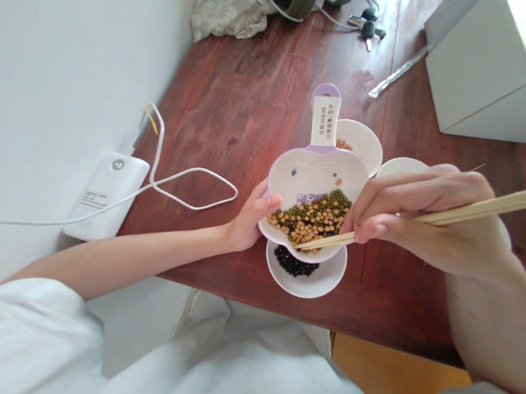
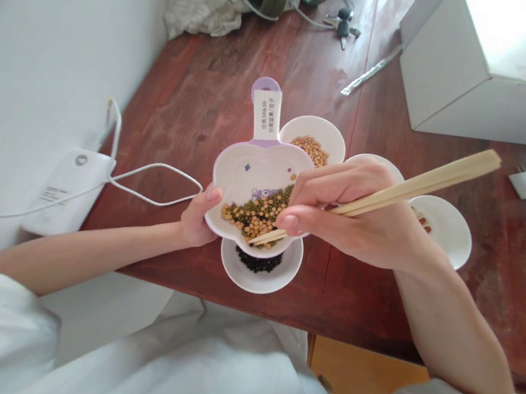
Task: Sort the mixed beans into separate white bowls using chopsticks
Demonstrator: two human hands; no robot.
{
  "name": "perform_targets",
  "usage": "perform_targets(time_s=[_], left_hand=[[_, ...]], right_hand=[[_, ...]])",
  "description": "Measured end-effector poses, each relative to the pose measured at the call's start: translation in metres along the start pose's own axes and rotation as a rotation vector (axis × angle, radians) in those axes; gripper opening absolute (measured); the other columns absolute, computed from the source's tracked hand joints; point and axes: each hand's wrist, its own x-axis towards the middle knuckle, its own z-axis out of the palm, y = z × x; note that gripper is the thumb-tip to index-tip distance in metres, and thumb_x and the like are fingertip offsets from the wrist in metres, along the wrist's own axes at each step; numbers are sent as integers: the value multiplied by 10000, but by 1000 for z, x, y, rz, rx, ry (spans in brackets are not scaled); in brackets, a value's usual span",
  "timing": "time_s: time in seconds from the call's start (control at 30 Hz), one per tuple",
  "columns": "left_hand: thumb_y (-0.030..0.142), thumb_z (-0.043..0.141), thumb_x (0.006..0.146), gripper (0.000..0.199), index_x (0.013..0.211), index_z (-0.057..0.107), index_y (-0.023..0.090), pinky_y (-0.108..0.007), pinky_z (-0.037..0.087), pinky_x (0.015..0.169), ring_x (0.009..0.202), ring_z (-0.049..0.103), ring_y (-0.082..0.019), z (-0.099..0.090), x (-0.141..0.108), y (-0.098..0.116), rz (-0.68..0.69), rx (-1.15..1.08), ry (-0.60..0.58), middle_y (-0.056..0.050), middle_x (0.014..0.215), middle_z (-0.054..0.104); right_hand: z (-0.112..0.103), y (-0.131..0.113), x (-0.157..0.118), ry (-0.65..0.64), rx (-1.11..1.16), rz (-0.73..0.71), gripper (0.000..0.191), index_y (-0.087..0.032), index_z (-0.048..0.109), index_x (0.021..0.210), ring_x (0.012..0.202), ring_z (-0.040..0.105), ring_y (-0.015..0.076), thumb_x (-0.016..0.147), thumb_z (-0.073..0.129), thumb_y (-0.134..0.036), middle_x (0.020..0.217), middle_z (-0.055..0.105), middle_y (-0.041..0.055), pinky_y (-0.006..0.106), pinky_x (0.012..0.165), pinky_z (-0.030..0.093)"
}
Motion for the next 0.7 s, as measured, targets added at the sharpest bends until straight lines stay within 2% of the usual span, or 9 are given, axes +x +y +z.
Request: perform_targets(time_s=[0.17,0.33,0.43,0.53,0.6,0.7], left_hand=[[659,809,821,627,1288,756,244,-577,566,1173,1440,670,-458,0,0,0,11,8,14,-107,1198,842],[639,822,815,593,1253,760,245,-585,559,1198,1479,648,-461,2,0,2,5,17,40,-104,1219,838],[640,828,814,583,1220,766,227,-585,541,1224,1503,627,-468,4,1,2,7,-3,24,-117,1246,838],[636,805,842,543,1200,776,229,-584,530,1244,1519,618,-462,5,2,2,14,-31,-12,-115,1271,837],[626,792,856,520,1202,781,237,-585,532,1247,1521,621,-455,5,2,1,22,-38,-18,-107,1288,834],[623,790,846,540,1232,779,246,-594,543,1244,1532,616,-452,5,3,0,25,-32,6,-102,1300,831]], right_hand=[[-3,-4,-1,8,53,-29,406,-175,761,735,646,733,119,1080,718,-385,735,792,33,244,553,496],[-16,-7,-7,48,174,-60,377,-182,793,776,696,776,168,1057,743,-428,728,763,28,280,594,594],[-22,0,-8,89,195,-72,449,-176,800,751,673,776,175,1066,718,-486,734,775,44,284,566,600],[-16,14,-9,138,250,-101,507,-172,799,720,625,770,193,1082,688,-509,694,773,58,307,534,593],[-4,25,-13,266,290,-154,518,-167,805,705,557,736,183,1084,690,-501,648,760,63,301,486,556],[20,38,-23,614,329,-253,448,-179,835,721,436,645,147,1042,763,-483,589,739,47,275,390,472]])
